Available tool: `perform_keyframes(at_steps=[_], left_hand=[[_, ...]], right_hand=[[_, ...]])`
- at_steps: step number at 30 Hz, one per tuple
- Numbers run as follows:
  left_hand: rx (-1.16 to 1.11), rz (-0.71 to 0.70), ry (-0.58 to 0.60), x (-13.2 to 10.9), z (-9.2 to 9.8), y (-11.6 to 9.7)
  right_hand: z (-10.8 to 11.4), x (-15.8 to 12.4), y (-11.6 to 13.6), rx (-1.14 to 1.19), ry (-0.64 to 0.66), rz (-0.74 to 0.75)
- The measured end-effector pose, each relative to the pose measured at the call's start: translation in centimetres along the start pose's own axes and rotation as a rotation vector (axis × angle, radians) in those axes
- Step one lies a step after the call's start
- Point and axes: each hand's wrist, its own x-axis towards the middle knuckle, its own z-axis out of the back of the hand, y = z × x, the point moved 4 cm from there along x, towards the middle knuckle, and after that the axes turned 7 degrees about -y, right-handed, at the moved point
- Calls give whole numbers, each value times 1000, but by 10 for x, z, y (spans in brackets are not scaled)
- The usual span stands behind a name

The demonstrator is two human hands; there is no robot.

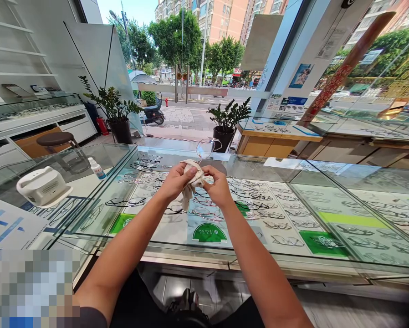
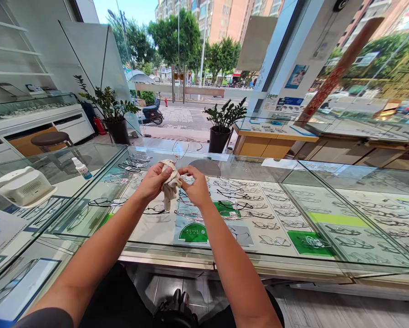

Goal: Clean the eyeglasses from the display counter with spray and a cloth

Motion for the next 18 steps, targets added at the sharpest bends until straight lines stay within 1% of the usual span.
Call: perform_keyframes(at_steps=[9, 13, 16, 18], left_hand=[[-14, 3, -3, 0, -1, -2], [2, -9, 14, 0, -1, -2], [33, -35, -6, -1, -2, -3], [64, -76, -35, -2, -4, -5]], right_hand=[[1, 0, 2, 31, -19, -42], [1, 0, 3, 45, -17, -35], [1, 0, 4, 53, -32, -30], [1, 0, 2, 49, -43, -41]])
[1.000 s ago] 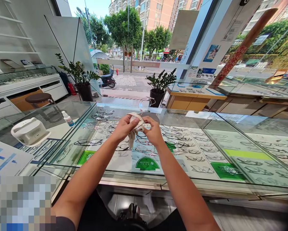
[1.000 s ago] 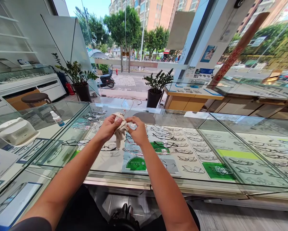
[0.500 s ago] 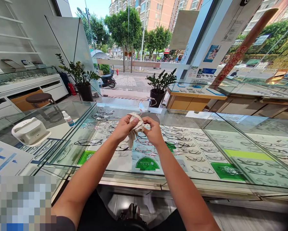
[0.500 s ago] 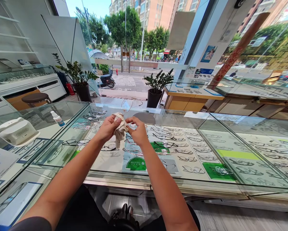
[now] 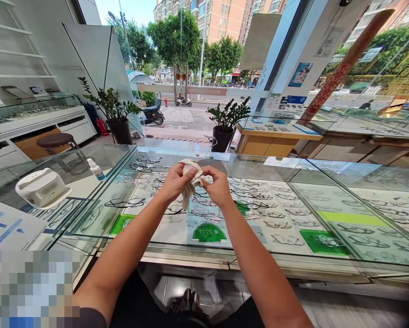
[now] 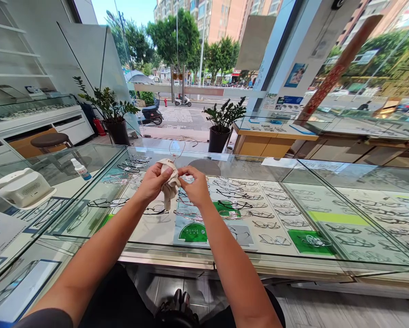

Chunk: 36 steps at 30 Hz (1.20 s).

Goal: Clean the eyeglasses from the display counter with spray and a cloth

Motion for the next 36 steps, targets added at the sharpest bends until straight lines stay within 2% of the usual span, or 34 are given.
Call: perform_keyframes(at_steps=[3, 6, 10, 14, 20, 23, 26, 29, 32, 36], left_hand=[[54, -76, -58, -3, -3, -4], [119, -124, -107, -6, -6, -1], [249, -205, -72, -10, -8, 8], [423, -316, -60, -10, -8, 7], [409, -260, 77, -2, -6, -1], [311, -230, -14, 5, 4, -4], [215, -227, -125, 10, 14, -6], [138, -217, -140, 11, 17, -7], [100, -179, -106, 10, 15, -5], [66, -105, 25, 6, 8, -5]], right_hand=[[-1, 0, -3, 1, -7, -32], [-1, -1, -5, 134, -35, -81], [0, -3, -6, 370, -86, -142], [1, -3, -7, 411, -108, -192], [8, 1, -5, 491, -151, -209], [12, 2, -2, 468, -153, -169], [11, 1, -1, 368, -77, -108], [6, -1, 0, 229, 14, -33], [2, -3, 1, 155, 49, 4], [-1, -5, 4, 126, 85, -1]])
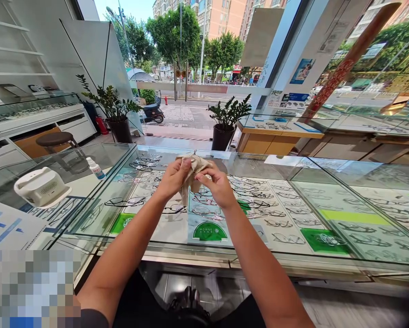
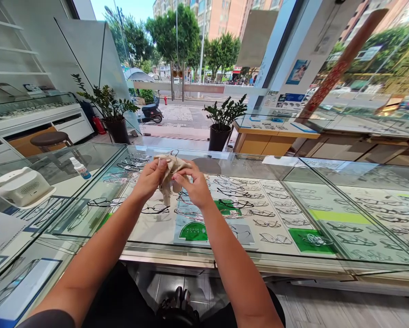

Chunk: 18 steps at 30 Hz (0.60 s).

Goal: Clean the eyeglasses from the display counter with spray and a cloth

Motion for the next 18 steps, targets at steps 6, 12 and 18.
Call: perform_keyframes(at_steps=[6, 12, 18], left_hand=[[1, 46, 100, -6, -6, -6], [10, -60, -138, -5, 2, -4], [99, -108, -170, -3, 5, -7]], right_hand=[[-5, -4, -2, 83, 81, -83], [-7, -4, 0, 169, 44, -121], [-7, -5, 3, 89, -33, -124]])
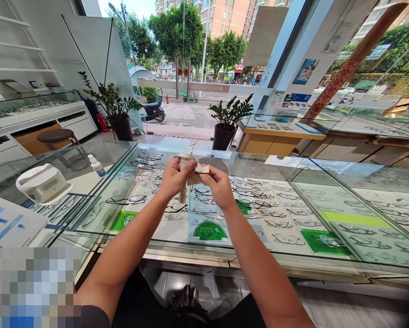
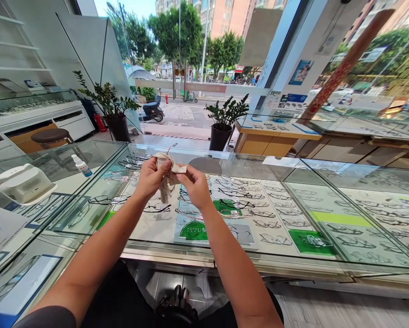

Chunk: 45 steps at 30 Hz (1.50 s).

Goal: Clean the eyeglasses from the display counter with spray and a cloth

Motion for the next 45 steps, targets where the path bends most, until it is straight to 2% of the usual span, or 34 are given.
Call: perform_keyframes(at_steps=[17, 27, 30, 33, 37, 39, 41, 45], left_hand=[[-14, 33, 52, -2, -3, 8], [-2, 45, 140, 0, -5, 13], [-32, 43, 162, -1, -6, 13], [-15, 40, 147, -3, -7, 11], [2, 50, 118, -5, -8, 9], [-4, 61, 97, -5, -7, 10], [-7, 64, 63, -3, -5, 11], [4, 33, -13, -1, 0, 8]], right_hand=[[1, 0, 5, -232, -105, 182], [4, 5, -6, -170, -96, 70], [1, 6, -14, -60, -45, -37], [0, 6, -22, 13, -18, -148], [0, 6, -26, 52, -19, -191], [2, 6, -26, 35, -48, -175], [6, 7, -22, -11, -135, -123], [11, 3, -8, -97, -282, 56]])
